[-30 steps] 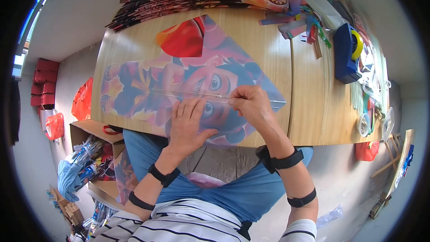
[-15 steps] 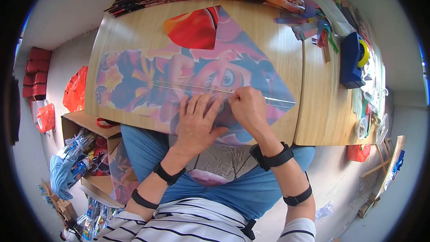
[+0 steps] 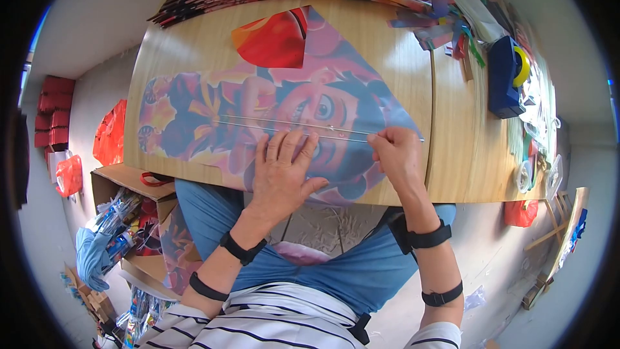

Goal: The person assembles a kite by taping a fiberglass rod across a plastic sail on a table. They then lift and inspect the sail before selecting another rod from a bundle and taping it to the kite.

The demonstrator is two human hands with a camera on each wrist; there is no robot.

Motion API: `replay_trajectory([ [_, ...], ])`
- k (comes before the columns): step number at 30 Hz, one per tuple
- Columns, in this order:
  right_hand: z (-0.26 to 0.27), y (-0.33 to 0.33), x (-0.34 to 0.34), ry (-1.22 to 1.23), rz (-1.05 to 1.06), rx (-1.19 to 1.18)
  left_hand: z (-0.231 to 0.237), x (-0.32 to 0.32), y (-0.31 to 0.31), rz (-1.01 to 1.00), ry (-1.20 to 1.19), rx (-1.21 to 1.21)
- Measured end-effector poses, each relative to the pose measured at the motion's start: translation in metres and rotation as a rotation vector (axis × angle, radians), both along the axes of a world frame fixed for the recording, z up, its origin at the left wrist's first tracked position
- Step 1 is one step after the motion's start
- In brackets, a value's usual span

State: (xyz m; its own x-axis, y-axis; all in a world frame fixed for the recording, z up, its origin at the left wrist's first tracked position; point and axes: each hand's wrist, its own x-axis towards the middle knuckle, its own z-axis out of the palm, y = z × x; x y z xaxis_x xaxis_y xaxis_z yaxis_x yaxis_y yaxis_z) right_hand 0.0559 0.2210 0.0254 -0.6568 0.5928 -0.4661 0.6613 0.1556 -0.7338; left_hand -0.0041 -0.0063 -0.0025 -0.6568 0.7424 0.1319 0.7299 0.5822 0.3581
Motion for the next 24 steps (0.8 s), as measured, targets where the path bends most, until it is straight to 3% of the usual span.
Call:
replay_trajectory([
  [2, 0.005, 0.0, 0.02, 0.132, 0.043, 0.086, -0.001, 0.0, 0.001, -0.006, 0.01, -0.004],
  [6, 0.011, -0.044, 0.004, 0.442, 0.3, 0.547, -0.001, 0.001, 0.001, -0.007, 0.039, -0.001],
  [12, -0.021, -0.069, -0.029, 0.446, 0.519, 0.809, -0.007, 0.0, -0.001, -0.013, 0.047, 0.004],
  [18, -0.028, -0.052, -0.017, 0.257, 0.365, 0.981, -0.003, 0.0, 0.0, 0.0, 0.013, 0.008],
  [21, -0.015, -0.06, -0.018, 0.421, 0.373, 0.801, -0.004, 0.001, 0.0, 0.001, 0.004, 0.01],
  [24, -0.023, -0.073, -0.028, 0.429, 0.447, 0.78, -0.006, 0.001, 0.0, 0.005, 0.009, 0.007],
])
